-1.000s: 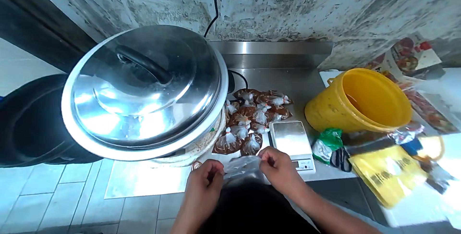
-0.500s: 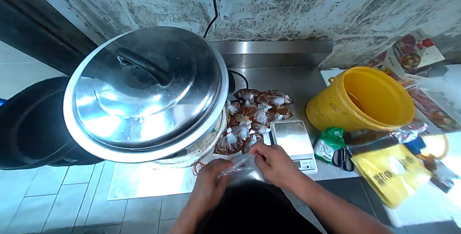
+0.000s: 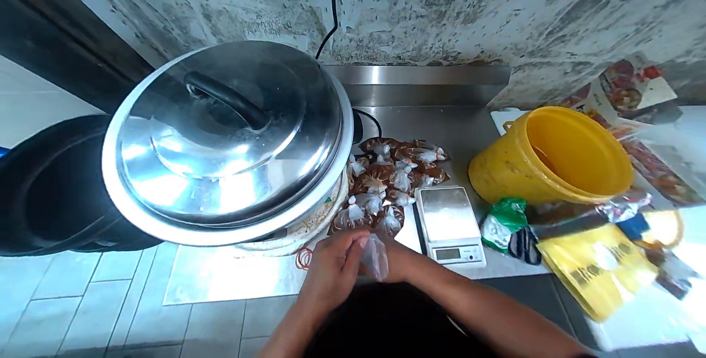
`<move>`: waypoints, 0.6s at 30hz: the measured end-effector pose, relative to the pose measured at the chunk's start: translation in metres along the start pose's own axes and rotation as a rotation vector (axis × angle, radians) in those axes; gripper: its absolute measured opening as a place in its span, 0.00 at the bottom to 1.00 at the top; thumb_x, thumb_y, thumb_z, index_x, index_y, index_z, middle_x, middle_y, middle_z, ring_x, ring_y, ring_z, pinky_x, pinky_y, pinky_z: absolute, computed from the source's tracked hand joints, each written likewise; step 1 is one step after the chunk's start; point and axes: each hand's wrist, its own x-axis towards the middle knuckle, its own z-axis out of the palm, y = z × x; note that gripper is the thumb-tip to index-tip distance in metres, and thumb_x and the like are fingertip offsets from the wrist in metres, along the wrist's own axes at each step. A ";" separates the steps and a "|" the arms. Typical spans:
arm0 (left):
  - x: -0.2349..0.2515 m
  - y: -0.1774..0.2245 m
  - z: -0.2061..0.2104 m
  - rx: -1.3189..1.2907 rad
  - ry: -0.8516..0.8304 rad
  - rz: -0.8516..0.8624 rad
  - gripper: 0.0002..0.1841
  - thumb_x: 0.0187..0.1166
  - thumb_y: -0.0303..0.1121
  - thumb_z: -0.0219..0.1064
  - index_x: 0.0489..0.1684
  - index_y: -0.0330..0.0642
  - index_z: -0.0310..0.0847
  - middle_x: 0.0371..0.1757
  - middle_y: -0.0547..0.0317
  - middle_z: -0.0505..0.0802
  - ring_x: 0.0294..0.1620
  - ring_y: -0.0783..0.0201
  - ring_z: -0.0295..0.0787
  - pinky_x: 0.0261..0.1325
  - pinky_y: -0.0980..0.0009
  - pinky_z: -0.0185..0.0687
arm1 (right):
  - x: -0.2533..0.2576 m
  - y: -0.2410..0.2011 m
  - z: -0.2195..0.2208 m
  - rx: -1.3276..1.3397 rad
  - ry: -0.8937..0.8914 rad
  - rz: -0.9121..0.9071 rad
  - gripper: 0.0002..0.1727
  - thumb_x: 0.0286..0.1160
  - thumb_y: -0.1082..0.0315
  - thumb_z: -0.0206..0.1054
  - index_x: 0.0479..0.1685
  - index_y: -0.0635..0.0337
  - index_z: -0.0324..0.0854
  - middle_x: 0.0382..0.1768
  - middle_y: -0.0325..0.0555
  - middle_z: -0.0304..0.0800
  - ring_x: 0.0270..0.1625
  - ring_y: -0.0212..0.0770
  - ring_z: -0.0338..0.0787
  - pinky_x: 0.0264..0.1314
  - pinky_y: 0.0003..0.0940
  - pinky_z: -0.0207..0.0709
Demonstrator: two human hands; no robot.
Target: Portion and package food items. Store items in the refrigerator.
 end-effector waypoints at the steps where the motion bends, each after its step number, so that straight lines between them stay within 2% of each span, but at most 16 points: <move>1: 0.002 -0.001 -0.007 -0.061 -0.023 0.009 0.16 0.86 0.43 0.63 0.59 0.43 0.89 0.54 0.60 0.94 0.56 0.67 0.91 0.62 0.63 0.90 | 0.001 -0.005 -0.004 0.023 0.006 0.016 0.23 0.78 0.56 0.71 0.61 0.66 0.85 0.56 0.54 0.92 0.63 0.41 0.90 0.73 0.40 0.79; 2: 0.004 -0.004 -0.016 -0.139 -0.062 -0.004 0.22 0.83 0.48 0.68 0.67 0.44 0.84 0.64 0.57 0.91 0.66 0.60 0.87 0.70 0.57 0.86 | 0.000 -0.009 -0.008 0.058 0.022 0.007 0.21 0.80 0.56 0.70 0.61 0.65 0.86 0.56 0.52 0.93 0.63 0.38 0.90 0.74 0.38 0.80; 4: 0.002 -0.012 -0.032 -0.232 -0.145 -0.062 0.38 0.71 0.58 0.76 0.77 0.44 0.76 0.73 0.55 0.86 0.74 0.56 0.82 0.76 0.53 0.81 | -0.004 -0.018 -0.015 0.115 0.043 0.006 0.21 0.83 0.57 0.66 0.61 0.66 0.86 0.58 0.53 0.92 0.65 0.38 0.89 0.76 0.37 0.78; 6: -0.005 -0.022 -0.039 -0.211 -0.277 -0.126 0.47 0.63 0.61 0.80 0.81 0.41 0.72 0.73 0.56 0.86 0.75 0.62 0.81 0.79 0.57 0.79 | -0.008 -0.031 -0.025 0.174 0.041 0.074 0.23 0.85 0.54 0.63 0.65 0.65 0.85 0.62 0.51 0.91 0.69 0.33 0.86 0.79 0.32 0.74; 8: -0.014 -0.023 -0.034 -0.148 -0.385 -0.193 0.44 0.61 0.59 0.82 0.77 0.43 0.76 0.69 0.60 0.88 0.72 0.69 0.83 0.78 0.60 0.80 | -0.008 -0.041 -0.034 0.186 0.040 0.092 0.24 0.85 0.52 0.63 0.66 0.62 0.86 0.62 0.48 0.91 0.69 0.30 0.85 0.80 0.30 0.73; 10: -0.018 -0.017 -0.023 -0.161 -0.438 -0.218 0.35 0.64 0.55 0.82 0.68 0.45 0.83 0.62 0.64 0.92 0.65 0.75 0.86 0.74 0.64 0.83 | -0.007 -0.051 -0.039 0.114 0.052 0.034 0.24 0.83 0.50 0.64 0.59 0.62 0.88 0.56 0.48 0.93 0.64 0.32 0.88 0.75 0.32 0.77; 12: -0.018 -0.009 -0.014 -0.246 -0.414 -0.155 0.25 0.67 0.50 0.83 0.58 0.46 0.88 0.53 0.69 0.95 0.58 0.77 0.89 0.67 0.68 0.87 | -0.003 -0.058 -0.042 0.052 0.086 -0.085 0.21 0.80 0.49 0.69 0.51 0.59 0.88 0.48 0.46 0.91 0.58 0.36 0.88 0.66 0.36 0.81; 13: -0.017 -0.003 -0.012 -0.278 -0.388 -0.074 0.23 0.67 0.46 0.83 0.58 0.46 0.88 0.54 0.70 0.95 0.58 0.79 0.89 0.68 0.71 0.86 | -0.001 -0.066 -0.045 0.000 0.098 -0.124 0.18 0.77 0.49 0.71 0.49 0.55 0.88 0.48 0.43 0.89 0.57 0.38 0.86 0.63 0.37 0.81; 14: -0.014 0.001 -0.012 -0.287 -0.373 0.020 0.25 0.68 0.44 0.82 0.61 0.44 0.87 0.58 0.67 0.93 0.62 0.78 0.87 0.71 0.71 0.84 | 0.000 -0.077 -0.049 -0.106 0.102 -0.158 0.18 0.75 0.48 0.73 0.51 0.50 0.88 0.53 0.39 0.88 0.62 0.38 0.84 0.66 0.39 0.80; 15: -0.011 0.005 -0.013 -0.256 -0.377 0.112 0.27 0.70 0.45 0.80 0.66 0.41 0.84 0.62 0.62 0.91 0.67 0.75 0.84 0.75 0.69 0.79 | 0.000 -0.088 -0.052 -0.239 0.095 -0.216 0.18 0.74 0.46 0.72 0.56 0.44 0.91 0.64 0.38 0.87 0.71 0.42 0.81 0.73 0.46 0.76; 16: -0.008 0.010 -0.016 -0.226 -0.379 0.168 0.26 0.72 0.45 0.79 0.65 0.40 0.85 0.62 0.58 0.91 0.67 0.74 0.83 0.75 0.70 0.77 | 0.000 -0.096 -0.054 -0.363 0.071 -0.279 0.19 0.74 0.43 0.70 0.58 0.38 0.91 0.74 0.38 0.83 0.79 0.47 0.76 0.79 0.54 0.70; 17: -0.007 0.017 -0.020 -0.228 -0.391 0.155 0.22 0.73 0.42 0.77 0.62 0.39 0.86 0.58 0.59 0.92 0.63 0.77 0.84 0.72 0.75 0.77 | 0.001 -0.102 -0.055 -0.456 0.038 -0.326 0.20 0.75 0.40 0.68 0.60 0.33 0.89 0.79 0.38 0.79 0.83 0.50 0.72 0.83 0.61 0.63; 18: -0.009 0.025 -0.025 -0.274 -0.412 0.060 0.18 0.74 0.36 0.75 0.58 0.36 0.86 0.53 0.61 0.93 0.58 0.81 0.84 0.67 0.80 0.77 | 0.002 -0.109 -0.056 -0.520 -0.007 -0.350 0.22 0.75 0.38 0.66 0.63 0.32 0.88 0.80 0.39 0.77 0.85 0.51 0.69 0.86 0.66 0.56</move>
